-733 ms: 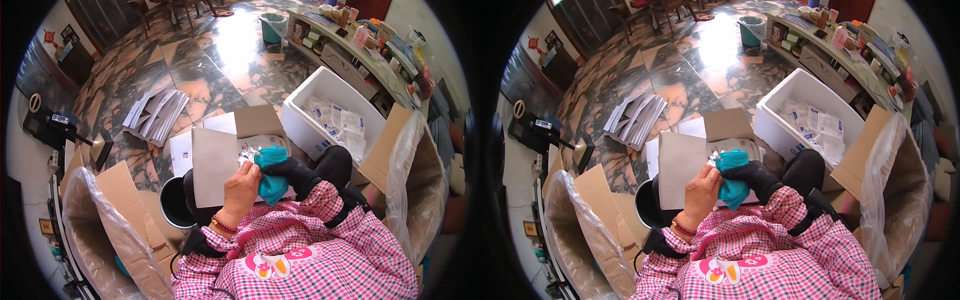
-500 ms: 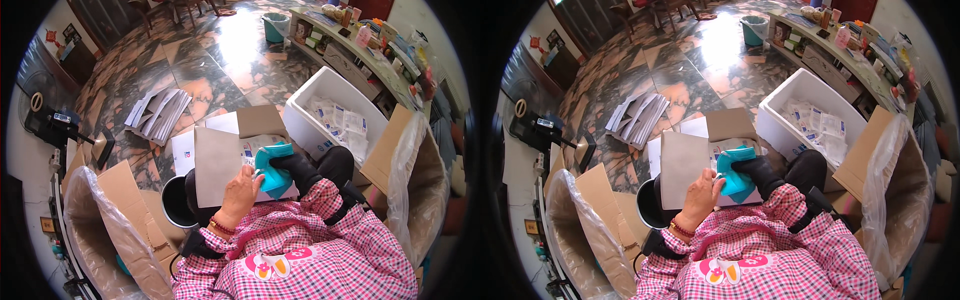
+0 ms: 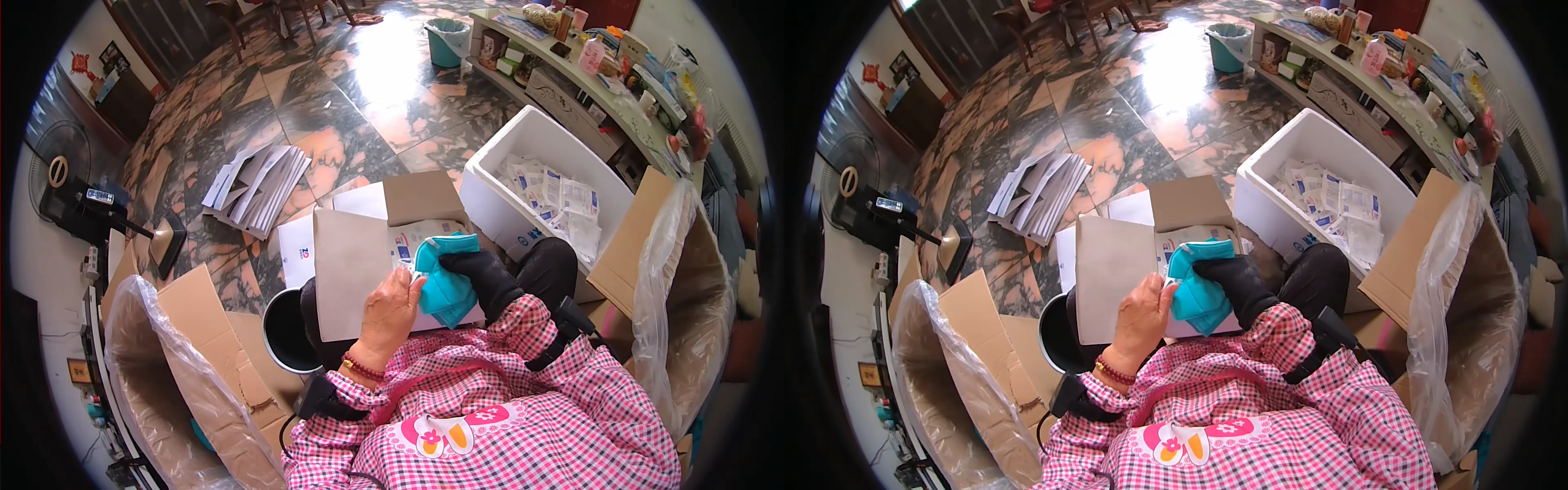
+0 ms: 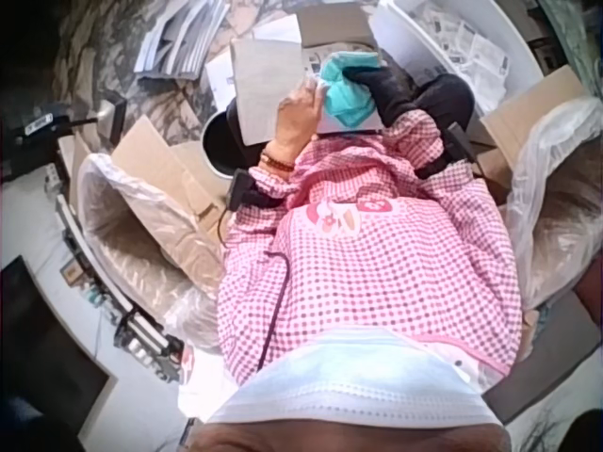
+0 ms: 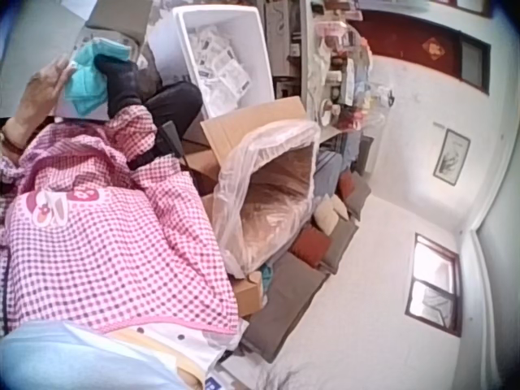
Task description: Sorting and packing various hygiene products into small boxes and larger shipping containers.
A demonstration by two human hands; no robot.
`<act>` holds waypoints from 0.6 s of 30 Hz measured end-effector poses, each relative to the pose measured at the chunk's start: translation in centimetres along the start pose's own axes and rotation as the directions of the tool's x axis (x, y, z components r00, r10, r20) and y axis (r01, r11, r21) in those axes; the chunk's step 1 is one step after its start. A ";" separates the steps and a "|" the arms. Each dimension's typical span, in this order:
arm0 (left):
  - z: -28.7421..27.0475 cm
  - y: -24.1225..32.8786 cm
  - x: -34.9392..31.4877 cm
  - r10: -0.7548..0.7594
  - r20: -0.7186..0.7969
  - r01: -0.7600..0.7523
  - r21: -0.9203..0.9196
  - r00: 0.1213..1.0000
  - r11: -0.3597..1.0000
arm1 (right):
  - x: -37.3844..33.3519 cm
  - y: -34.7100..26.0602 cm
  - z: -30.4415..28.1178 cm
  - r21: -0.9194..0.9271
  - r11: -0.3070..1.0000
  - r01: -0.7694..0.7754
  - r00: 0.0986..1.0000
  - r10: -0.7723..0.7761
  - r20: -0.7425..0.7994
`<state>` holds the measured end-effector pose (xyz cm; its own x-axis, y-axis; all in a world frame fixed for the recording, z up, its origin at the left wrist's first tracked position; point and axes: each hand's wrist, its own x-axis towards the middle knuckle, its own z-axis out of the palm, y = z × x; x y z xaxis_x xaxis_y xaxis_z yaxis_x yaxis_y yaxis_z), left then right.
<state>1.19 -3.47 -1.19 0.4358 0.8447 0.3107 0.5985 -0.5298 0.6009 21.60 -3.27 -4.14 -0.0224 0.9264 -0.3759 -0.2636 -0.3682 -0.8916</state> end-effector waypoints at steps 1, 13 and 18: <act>0.3 -0.1 -0.2 -0.002 0.000 0.002 0.002 1.000 1.000 | 0.0 -0.1 0.1 -0.001 1.000 0.005 1.000 -0.005 -0.003; -0.1 4.2 -1.7 0.319 0.086 -0.320 -0.008 0.944 0.948 | 1.7 0.0 -0.4 -0.029 0.999 0.015 0.999 -0.015 -0.031; 0.6 5.1 -2.1 0.339 0.097 -0.331 -0.093 0.936 0.939 | 2.0 0.2 -0.3 -0.040 0.999 0.015 0.999 -0.017 -0.039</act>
<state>3.71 -8.02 0.75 0.6757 0.6035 0.4233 0.3556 -0.7698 0.5301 21.81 -1.52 -5.16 0.0194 0.9286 -0.3707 -0.2250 -0.3572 -0.9065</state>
